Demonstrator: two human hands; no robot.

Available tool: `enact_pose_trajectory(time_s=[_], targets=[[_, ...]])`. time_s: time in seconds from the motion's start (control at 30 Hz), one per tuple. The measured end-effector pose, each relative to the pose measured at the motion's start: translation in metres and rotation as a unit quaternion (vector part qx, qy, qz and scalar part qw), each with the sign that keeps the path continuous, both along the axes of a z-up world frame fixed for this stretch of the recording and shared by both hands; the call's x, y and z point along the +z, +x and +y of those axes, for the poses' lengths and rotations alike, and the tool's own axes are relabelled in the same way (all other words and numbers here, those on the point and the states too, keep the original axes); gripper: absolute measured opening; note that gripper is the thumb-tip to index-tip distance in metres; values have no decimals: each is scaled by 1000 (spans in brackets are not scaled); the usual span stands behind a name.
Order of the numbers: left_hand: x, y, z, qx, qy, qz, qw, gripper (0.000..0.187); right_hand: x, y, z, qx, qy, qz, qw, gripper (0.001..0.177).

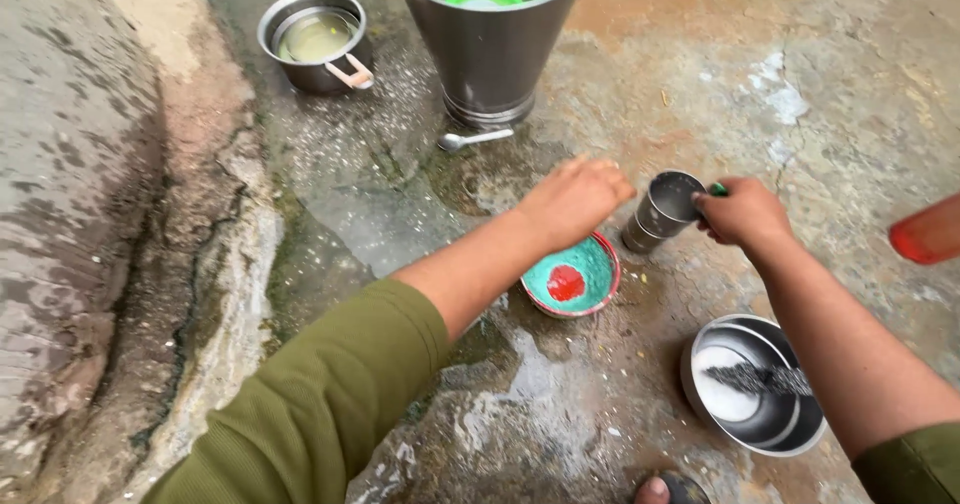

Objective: Washing stainless steel bowls, cups, and pots outdoors using soap and a scrubber.

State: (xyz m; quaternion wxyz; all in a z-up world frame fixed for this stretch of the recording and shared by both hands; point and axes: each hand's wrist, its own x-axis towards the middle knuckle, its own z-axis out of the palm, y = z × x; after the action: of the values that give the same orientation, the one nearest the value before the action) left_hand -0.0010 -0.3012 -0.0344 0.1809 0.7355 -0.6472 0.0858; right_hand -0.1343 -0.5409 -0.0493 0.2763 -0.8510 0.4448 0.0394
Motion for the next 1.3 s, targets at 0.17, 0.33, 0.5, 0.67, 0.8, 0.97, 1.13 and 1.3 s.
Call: enact_pose_trajectory(time_s=[0.17, 0.33, 0.5, 0.67, 0.8, 0.97, 1.13, 1.3], targets=[[4, 6, 37, -10, 40, -58, 997, 19, 4, 3, 16, 48, -212, -26, 976, 41], [-4, 39, 103, 28, 29, -20, 999, 22, 32, 26, 64, 73, -321, -197, 924, 44], [10, 72, 189, 167, 153, 52, 973, 38, 39, 104, 123, 196, -84, -222, 951, 46], [47, 87, 257, 303, 153, 169, 925, 57, 79, 194, 216, 397, -81, -81, 911, 36], [35, 107, 285, 376, 127, 230, 889, 67, 96, 246, 269, 564, -224, 67, 792, 48], [23, 135, 293, 368, 111, 245, 890, 72, 75, 285, 303, 496, -206, 143, 831, 84], [24, 134, 280, 401, 137, 252, 870, 73, 47, 309, 309, 478, -194, 143, 845, 94], [16, 125, 277, 358, 144, 237, 891, 74, 32, 323, 297, 449, -168, 135, 867, 96]])
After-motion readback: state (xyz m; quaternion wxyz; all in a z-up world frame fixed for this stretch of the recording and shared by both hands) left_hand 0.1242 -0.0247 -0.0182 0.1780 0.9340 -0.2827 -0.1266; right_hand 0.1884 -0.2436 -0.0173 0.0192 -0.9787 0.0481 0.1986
